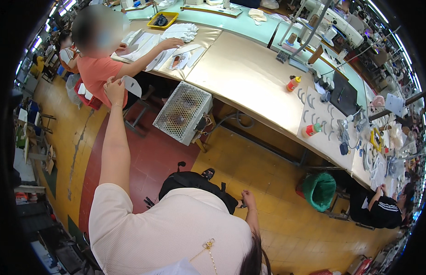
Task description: The person picks up a white fabric part, walks to a workstation, and uses scissors to trim the edges. She then folds the trimmed part and places it on the table.
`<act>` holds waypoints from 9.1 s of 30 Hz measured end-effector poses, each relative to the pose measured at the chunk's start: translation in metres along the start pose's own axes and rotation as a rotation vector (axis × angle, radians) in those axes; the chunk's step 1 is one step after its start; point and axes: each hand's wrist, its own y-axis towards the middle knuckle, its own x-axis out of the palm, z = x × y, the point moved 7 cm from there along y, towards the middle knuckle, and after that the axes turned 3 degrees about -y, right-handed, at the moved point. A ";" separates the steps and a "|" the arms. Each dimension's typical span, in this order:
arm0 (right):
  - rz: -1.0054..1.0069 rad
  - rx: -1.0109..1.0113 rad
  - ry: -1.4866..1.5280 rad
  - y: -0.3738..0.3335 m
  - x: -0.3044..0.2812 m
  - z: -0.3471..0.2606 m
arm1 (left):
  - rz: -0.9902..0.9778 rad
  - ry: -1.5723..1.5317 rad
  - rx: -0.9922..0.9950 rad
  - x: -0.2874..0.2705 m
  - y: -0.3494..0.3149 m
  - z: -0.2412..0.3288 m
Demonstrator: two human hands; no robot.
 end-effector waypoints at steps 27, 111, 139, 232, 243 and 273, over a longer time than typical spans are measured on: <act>-0.084 0.147 -0.064 -0.041 -0.007 0.040 | 0.043 -0.287 0.289 0.005 0.000 0.083; -1.511 -0.465 0.146 -0.088 0.138 -0.723 | -0.407 -1.599 -0.868 -0.122 -0.088 0.209; -1.568 -0.720 0.216 -0.065 0.095 -0.734 | -0.572 -1.603 -1.006 -0.122 -0.063 0.243; -0.072 -0.836 -0.793 0.011 -0.249 -0.560 | -1.128 -1.390 -0.930 -0.037 -0.185 0.329; 0.889 -0.404 -0.427 0.348 -0.606 -0.467 | -1.127 -1.547 -1.232 -0.007 -0.183 0.534; 1.336 -0.496 0.526 0.437 -0.757 -0.430 | -0.833 -1.419 -1.107 -0.042 -0.110 0.568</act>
